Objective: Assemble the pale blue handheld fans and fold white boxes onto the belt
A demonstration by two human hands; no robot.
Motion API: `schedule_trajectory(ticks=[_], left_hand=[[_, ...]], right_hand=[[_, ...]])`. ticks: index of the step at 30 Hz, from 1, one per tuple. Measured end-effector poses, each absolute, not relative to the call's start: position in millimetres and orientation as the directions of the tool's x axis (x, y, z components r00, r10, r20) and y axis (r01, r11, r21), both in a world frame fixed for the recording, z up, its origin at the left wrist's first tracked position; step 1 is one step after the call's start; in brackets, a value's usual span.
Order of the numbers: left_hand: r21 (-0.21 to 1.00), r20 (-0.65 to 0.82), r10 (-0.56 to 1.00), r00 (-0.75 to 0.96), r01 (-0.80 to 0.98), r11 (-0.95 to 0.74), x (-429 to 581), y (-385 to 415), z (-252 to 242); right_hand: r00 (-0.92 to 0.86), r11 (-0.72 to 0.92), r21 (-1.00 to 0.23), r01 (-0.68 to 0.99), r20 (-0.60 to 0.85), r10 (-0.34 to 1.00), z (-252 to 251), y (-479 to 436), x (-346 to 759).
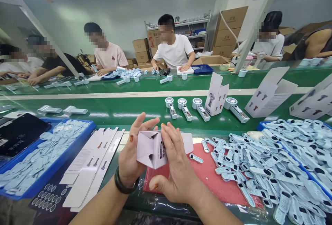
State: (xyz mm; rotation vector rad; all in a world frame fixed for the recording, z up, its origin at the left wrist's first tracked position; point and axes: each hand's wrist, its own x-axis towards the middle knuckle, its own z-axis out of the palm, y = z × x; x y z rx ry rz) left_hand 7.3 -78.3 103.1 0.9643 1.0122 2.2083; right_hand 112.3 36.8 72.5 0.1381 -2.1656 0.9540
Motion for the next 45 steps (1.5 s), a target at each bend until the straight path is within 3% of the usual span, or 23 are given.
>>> schedule_trajectory(ticks=[3,7,10,12,14,16,18,21,24,27,30,31,33,35,37,41,45], left_hand=[[0.821,0.448,0.691,-0.568,-0.045,-0.570,16.4,-74.8,89.3],[0.772,0.636,0.628,-0.449,0.370,-0.517,7.8,-79.3,67.2],[0.726,0.685,0.517,-0.513,0.537,-0.429,-15.1,-85.2,64.9],[0.732,0.680,0.390,-0.621,0.548,-0.405,-29.6,-89.1,72.0],[0.730,0.637,0.196,-0.745,0.501,-0.465,-39.0,-91.0,81.8],[0.702,0.538,0.051,-0.841,0.414,-0.580,-42.0,-89.3,88.8],[0.689,0.415,0.032,-0.909,0.291,-0.664,-39.5,-84.1,88.6],[0.713,0.284,0.110,-0.952,0.133,-0.688,-31.2,-75.0,75.2],[0.788,0.190,0.208,-0.959,0.023,-0.616,-29.3,-76.9,58.9],[0.921,0.049,0.310,-0.949,-0.078,-0.382,-42.7,-101.4,50.0],[0.984,0.164,0.314,-0.935,0.176,0.011,-68.8,-148.2,43.8],[0.928,0.256,0.332,-0.908,0.327,0.180,-78.8,-166.5,40.6],[0.679,0.376,0.399,-0.836,0.542,0.495,-98.8,-202.8,31.6],[0.419,0.365,0.453,-0.813,0.578,0.700,-115.7,-234.4,20.3],[0.266,0.266,0.448,-0.853,0.512,0.817,-126.6,-258.1,9.7],[0.174,0.140,0.415,-0.899,0.435,0.884,-130.7,-280.2,1.6],[0.167,0.167,0.439,-0.883,0.465,0.870,-128.0,-285.3,7.6]], right_hand=[[-0.683,0.670,-0.642,-0.372,0.678,0.271,81.1,45.9,108.8],[-0.716,0.673,-0.646,-0.359,0.653,0.245,89.9,52.4,104.5],[-0.725,0.695,-0.619,-0.367,0.658,0.204,82.9,40.9,103.1],[-0.627,0.667,-0.639,-0.383,0.710,0.320,68.7,27.3,103.3],[-0.617,0.484,-0.776,-0.405,0.622,0.482,49.9,12.0,101.0],[-0.773,0.094,-0.937,-0.338,0.333,0.540,33.9,-2.4,92.9],[-0.892,-0.262,-0.940,-0.217,0.082,0.444,28.2,-13.2,78.1],[-0.897,-0.439,-0.843,-0.311,0.107,0.429,40.8,-17.6,46.4],[-0.805,-0.244,-0.883,-0.402,0.214,0.553,61.7,-2.2,5.3],[-0.720,0.036,-0.946,-0.322,0.269,0.640,74.1,34.2,-45.3],[-0.589,0.217,-0.960,-0.175,0.279,0.758,76.0,78.2,-98.4],[-0.547,0.251,-0.962,-0.108,0.268,0.793,74.4,90.4,-114.4],[-0.477,0.273,-0.962,0.027,0.227,0.849,67.9,107.3,-140.8],[-0.431,0.263,-0.954,0.147,0.177,0.885,58.1,113.3,-157.7],[-0.413,0.256,-0.936,0.241,0.140,0.900,47.9,111.7,-164.0],[-0.428,0.269,-0.893,0.362,0.097,0.899,33.4,103.8,-150.9],[-0.553,0.293,-0.862,0.414,0.018,0.833,23.9,86.5,-127.7]])
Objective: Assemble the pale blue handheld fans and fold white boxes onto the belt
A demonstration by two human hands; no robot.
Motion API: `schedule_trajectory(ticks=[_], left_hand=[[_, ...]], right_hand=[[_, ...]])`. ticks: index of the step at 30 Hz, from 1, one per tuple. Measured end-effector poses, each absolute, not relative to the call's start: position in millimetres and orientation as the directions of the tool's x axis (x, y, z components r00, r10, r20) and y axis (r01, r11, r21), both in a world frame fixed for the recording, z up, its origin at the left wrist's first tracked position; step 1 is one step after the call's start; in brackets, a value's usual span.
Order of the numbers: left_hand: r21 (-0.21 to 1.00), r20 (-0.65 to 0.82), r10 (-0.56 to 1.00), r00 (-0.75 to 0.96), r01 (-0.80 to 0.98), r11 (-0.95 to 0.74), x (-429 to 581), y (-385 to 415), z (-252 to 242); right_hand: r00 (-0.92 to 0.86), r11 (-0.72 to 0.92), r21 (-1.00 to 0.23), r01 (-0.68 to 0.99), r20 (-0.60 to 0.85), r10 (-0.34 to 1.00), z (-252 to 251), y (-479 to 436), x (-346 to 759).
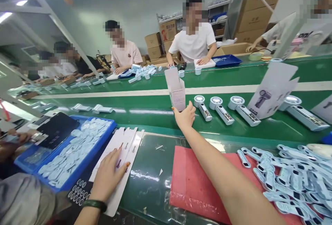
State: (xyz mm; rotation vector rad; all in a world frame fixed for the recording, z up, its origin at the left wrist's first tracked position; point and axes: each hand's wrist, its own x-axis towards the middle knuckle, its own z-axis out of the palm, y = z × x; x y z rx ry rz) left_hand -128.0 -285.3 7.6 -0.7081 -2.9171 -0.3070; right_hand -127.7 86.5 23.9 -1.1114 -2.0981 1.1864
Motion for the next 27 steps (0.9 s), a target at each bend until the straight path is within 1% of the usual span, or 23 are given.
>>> schedule_trajectory(ticks=[2,4,6,7,9,13,17,20,23,25,27], left_hand=[[0.160,0.195,0.462,-0.865,0.493,0.855,-126.5,-287.5,10.3],[0.165,0.223,0.493,-0.841,0.531,0.831,-123.8,-289.6,11.3],[0.180,0.254,0.503,-0.826,0.551,0.815,-119.7,-291.1,11.3],[0.187,0.270,0.500,-0.822,0.555,0.811,-117.2,-291.5,11.2],[0.195,0.306,0.500,-0.810,0.568,0.800,-111.8,-292.3,10.6],[0.192,0.411,0.543,-0.733,0.651,0.734,-102.5,-294.5,5.9],[0.148,0.579,0.529,-0.620,0.719,0.679,-94.5,-297.0,-2.3],[0.137,0.634,0.535,-0.558,0.762,0.633,-85.4,-299.4,-0.5],[0.203,0.636,0.541,-0.550,0.796,0.570,-79.4,-302.4,13.8],[0.219,0.637,0.504,-0.584,0.763,0.608,-81.4,-303.9,27.8],[0.218,0.624,0.468,-0.625,0.715,0.664,-85.9,-304.5,42.1]], right_hand=[[-0.728,0.360,-0.860,0.361,-0.018,0.685,21.4,63.4,-121.3],[-0.879,0.429,-0.864,0.264,-0.032,0.476,22.3,31.2,-121.0],[-0.949,0.475,-0.860,0.187,-0.034,0.312,27.6,-2.6,-125.9],[-0.963,0.492,-0.853,0.171,-0.040,0.266,31.6,-17.5,-129.5],[-0.970,0.520,-0.833,0.190,-0.079,0.229,40.8,-39.8,-136.4],[-0.954,0.541,-0.788,0.292,-0.198,0.227,53.2,-55.2,-144.0],[-0.943,0.480,-0.816,0.322,-0.233,0.236,53.8,-55.8,-144.7],[-0.956,0.356,-0.892,0.278,-0.220,0.195,52.2,-55.5,-139.9],[-0.977,0.168,-0.968,0.185,-0.163,0.134,52.6,-50.6,-123.0],[-0.988,0.053,-0.991,0.123,-0.117,0.102,54.7,-45.3,-101.5],[-0.996,-0.023,-0.997,0.072,-0.073,0.051,58.1,-41.6,-71.4]])
